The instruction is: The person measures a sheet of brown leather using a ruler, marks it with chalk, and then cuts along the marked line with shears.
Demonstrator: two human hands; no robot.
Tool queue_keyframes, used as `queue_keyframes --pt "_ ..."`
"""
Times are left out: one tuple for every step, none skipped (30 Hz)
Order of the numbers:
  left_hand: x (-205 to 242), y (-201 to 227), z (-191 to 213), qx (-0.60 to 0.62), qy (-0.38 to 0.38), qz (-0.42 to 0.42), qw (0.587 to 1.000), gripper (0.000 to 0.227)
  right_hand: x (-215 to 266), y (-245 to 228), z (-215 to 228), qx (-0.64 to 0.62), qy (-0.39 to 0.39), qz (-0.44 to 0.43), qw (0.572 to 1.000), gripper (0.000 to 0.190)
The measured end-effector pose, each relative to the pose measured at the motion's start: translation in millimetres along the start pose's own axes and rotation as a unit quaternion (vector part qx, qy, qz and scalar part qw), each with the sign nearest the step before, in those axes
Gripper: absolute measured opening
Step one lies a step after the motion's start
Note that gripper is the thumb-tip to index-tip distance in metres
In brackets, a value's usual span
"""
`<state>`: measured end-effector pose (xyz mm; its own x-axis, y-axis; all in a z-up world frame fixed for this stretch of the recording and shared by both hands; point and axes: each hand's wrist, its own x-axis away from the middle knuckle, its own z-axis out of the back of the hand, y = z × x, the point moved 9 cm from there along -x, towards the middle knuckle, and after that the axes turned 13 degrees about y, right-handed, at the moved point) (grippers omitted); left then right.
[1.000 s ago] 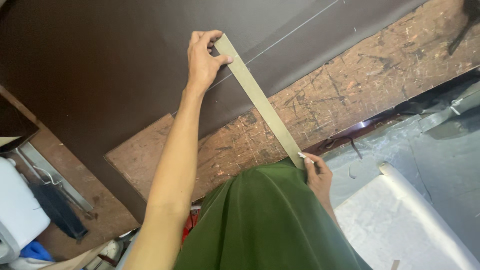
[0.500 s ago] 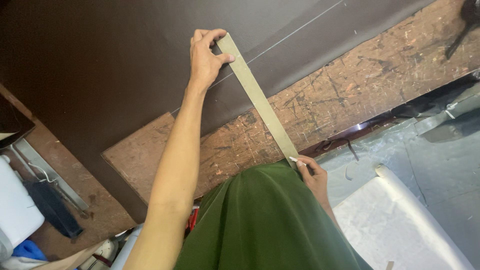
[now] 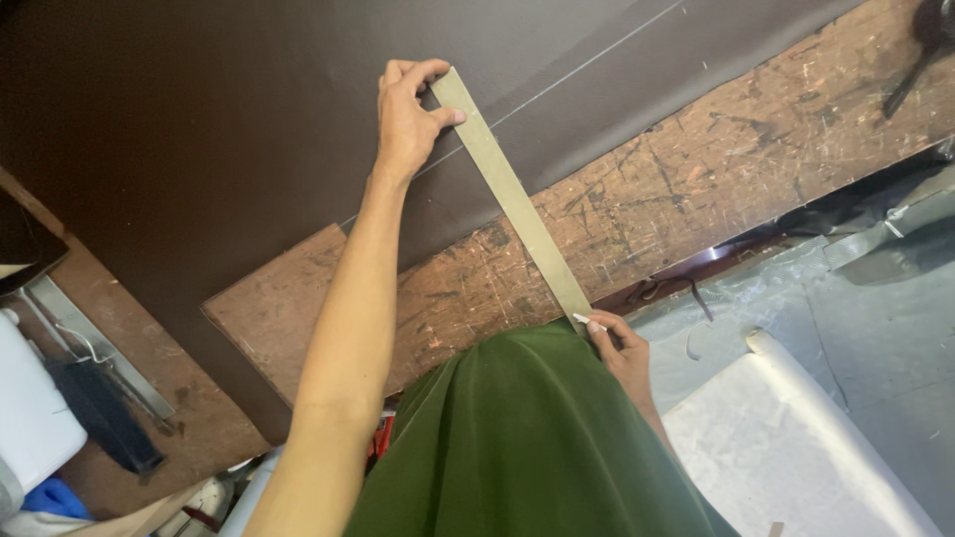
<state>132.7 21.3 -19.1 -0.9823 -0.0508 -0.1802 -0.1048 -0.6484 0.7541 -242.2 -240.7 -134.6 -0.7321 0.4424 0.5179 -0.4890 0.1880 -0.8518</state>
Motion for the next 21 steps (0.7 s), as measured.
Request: queue_keyframes --pt "2 1 1 -0.001 0.001 -0.004 1.0 0.059 1 -1 0 0.0 -0.003 0.003 1.0 0.019" --pt "1 1 1 0.001 0.0 -0.003 1.0 0.059 1 -3 -1 -0.001 -0.006 0.005 1.0 0.019" --pt "0 0 1 0.004 0.0 -0.002 1.0 0.059 1 -4 -1 0.007 -0.007 0.008 1.0 0.019" --pt "0 0 0 0.007 0.0 -0.001 1.0 0.059 1 -5 -1 0.016 -0.006 0.01 1.0 0.019" --pt "1 -1 0 0.006 -0.001 0.0 1.0 0.059 1 -5 0 0.024 -0.006 0.013 1.0 0.019" --pt "1 -1 -1 0.005 -0.002 0.001 1.0 0.059 2 -5 0 0.022 -0.004 0.012 1.0 0.019" --pt "1 -2 -1 0.004 -0.003 0.002 1.0 0.058 2 -5 1 0.02 -0.003 0.012 1.0 0.019" --pt "1 -2 -1 0.005 -0.001 0.001 1.0 0.058 2 -4 0 0.018 -0.001 0.011 1.0 0.019" --pt "0 -2 0 0.005 0.0 0.0 1.0 0.058 2 -3 0 0.012 -0.002 0.005 1.0 0.019" --pt "1 -1 0 0.006 0.001 -0.001 1.0 0.059 1 -1 -1 0.006 -0.002 -0.001 1.0 0.019" --pt "1 0 0 -0.005 0.0 -0.008 1.0 0.059 0 0 -1 0.0 -0.002 -0.007 1.0 0.019" --pt "2 2 0 -0.016 -0.001 -0.014 1.0 0.059 -1 -2 -1 0.004 -0.001 0.004 1.0 0.018" --pt "3 5 0 -0.027 -0.001 -0.021 0.999 0.059 -2 -5 -1 0.008 -0.001 0.015 1.0 0.017" --pt "5 12 1 -0.035 0.005 -0.045 0.998 0.063 -1 -9 -1 0.012 -0.001 0.027 1.0 0.016" --pt "9 19 2 -0.043 0.01 -0.069 0.997 0.066 2 -18 3 0.051 0.025 0.065 0.996 0.016" --pt "12 27 5 -0.052 0.017 -0.093 0.994 0.069 4 -29 7 0.089 0.05 0.104 0.989 0.015" --pt "16 31 6 -0.076 0.02 -0.095 0.992 0.071 7 -41 10 0.127 0.074 0.144 0.979 0.015" --pt "20 35 6 -0.099 0.021 -0.097 0.99 0.072 7 -48 14 0.118 0.096 0.139 0.979 0.016" --pt "25 38 7 -0.123 0.023 -0.098 0.987 0.073 7 -54 18 0.109 0.118 0.134 0.978 0.017" --pt "30 42 8 -0.129 0.025 -0.099 0.986 0.073 7 -60 21 0.101 0.14 0.129 0.977 0.018" --pt "35 45 8 -0.136 0.027 -0.1 0.985 0.073 5 -69 18 0.124 0.137 0.156 0.97 0.017"
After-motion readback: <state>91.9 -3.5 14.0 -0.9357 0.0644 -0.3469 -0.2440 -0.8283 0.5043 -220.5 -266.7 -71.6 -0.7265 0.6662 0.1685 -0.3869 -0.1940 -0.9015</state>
